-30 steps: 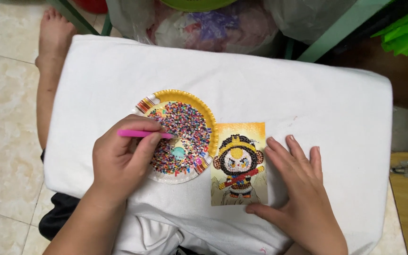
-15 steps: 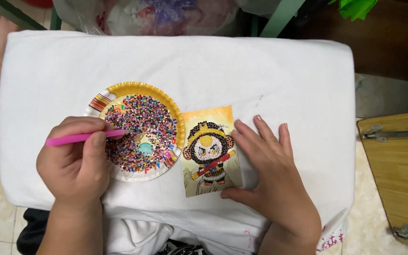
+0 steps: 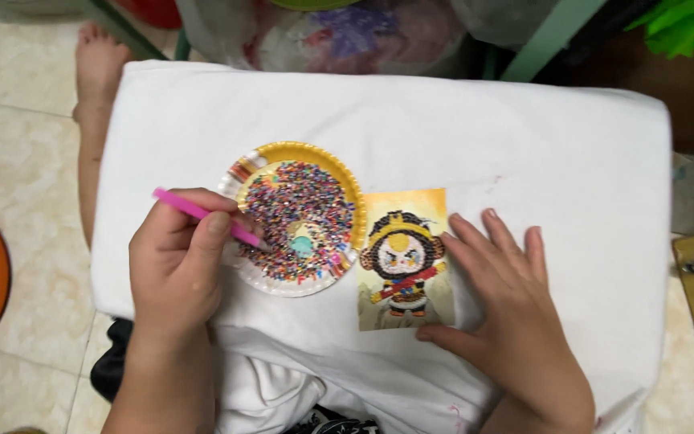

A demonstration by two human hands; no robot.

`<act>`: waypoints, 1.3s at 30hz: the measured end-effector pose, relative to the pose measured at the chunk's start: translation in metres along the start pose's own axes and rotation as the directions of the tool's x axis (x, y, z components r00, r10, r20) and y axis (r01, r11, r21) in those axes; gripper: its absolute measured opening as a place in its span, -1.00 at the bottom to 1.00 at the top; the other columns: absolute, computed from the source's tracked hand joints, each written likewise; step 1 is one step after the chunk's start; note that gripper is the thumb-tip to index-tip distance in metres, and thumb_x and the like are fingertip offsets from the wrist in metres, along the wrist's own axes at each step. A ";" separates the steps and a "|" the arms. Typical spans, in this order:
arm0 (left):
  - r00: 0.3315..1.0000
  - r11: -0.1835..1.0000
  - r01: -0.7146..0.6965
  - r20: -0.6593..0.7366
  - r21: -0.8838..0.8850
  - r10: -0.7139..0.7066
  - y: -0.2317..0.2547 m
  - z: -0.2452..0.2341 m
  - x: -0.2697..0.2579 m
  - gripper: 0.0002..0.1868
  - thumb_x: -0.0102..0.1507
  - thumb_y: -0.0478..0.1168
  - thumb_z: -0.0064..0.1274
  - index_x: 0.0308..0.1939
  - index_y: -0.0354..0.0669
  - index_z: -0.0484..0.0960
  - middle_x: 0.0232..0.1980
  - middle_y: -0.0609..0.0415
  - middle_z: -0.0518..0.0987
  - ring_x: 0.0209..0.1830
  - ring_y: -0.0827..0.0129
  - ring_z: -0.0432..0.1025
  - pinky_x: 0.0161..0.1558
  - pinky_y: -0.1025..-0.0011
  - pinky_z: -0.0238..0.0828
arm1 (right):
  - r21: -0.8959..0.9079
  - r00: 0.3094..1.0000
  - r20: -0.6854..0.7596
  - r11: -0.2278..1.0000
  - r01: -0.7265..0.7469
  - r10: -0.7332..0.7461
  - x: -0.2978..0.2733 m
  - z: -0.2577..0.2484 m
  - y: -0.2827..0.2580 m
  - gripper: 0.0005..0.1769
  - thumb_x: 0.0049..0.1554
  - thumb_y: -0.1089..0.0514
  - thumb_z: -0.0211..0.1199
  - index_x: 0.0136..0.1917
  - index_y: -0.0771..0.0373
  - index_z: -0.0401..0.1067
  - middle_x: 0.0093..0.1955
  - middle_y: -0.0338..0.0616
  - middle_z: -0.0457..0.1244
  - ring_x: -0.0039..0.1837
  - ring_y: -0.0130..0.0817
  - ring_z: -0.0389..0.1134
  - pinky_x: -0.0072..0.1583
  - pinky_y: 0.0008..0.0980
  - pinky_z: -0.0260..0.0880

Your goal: Using a specialized pen tool to pick up small colored beads from a tray and place them onto a pre-printed adhesive canvas to create a mosaic picture.

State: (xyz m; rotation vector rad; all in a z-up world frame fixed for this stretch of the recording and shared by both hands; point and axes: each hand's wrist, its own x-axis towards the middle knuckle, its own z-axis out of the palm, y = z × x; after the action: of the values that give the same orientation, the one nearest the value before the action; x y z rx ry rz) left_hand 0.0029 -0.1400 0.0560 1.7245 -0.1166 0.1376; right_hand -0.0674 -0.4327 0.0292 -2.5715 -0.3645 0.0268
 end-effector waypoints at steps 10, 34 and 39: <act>0.827 0.962 0.269 0.503 0.037 -0.250 0.019 -0.010 0.001 -0.89 0.28 -0.30 -0.17 -0.30 -0.24 0.44 -0.41 0.06 0.54 -0.45 0.47 0.44 -0.29 0.54 0.42 | 0.015 1.000 -0.004 1.000 -0.006 0.006 0.001 0.000 -0.002 0.18 -0.42 -0.18 0.54 0.39 0.10 0.10 0.48 -0.22 -0.01 0.56 -0.03 -0.18 0.46 0.17 -0.46; 0.970 0.908 -0.227 -0.003 0.352 0.244 -0.021 -0.003 -0.008 -0.92 0.27 -0.37 -0.08 -0.24 -0.37 0.48 -0.25 -0.11 0.51 -0.21 0.21 0.44 -0.09 0.41 0.38 | -0.008 0.999 0.015 0.999 -0.048 0.048 0.002 0.002 -0.002 0.16 -0.45 -0.21 0.53 0.36 0.06 0.13 0.48 -0.22 0.00 0.56 0.05 -0.16 0.44 0.23 -0.41; 0.954 0.880 -0.287 0.028 0.379 0.299 -0.020 -0.001 -0.006 -0.92 0.27 -0.36 -0.08 -0.27 -0.35 0.47 -0.32 -0.06 0.52 -0.28 0.19 0.42 -0.09 0.33 0.31 | -0.008 0.999 0.003 0.999 -0.044 0.044 0.001 0.003 -0.002 0.16 -0.46 -0.20 0.53 0.36 0.06 0.13 0.49 -0.21 0.00 0.56 0.05 -0.16 0.45 0.24 -0.41</act>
State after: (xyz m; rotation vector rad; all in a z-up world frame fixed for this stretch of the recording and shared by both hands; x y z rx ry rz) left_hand 0.0003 -0.1353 0.0354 2.0832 -0.3487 0.4368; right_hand -0.0674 -0.4295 0.0271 -2.5871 -0.3099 0.0460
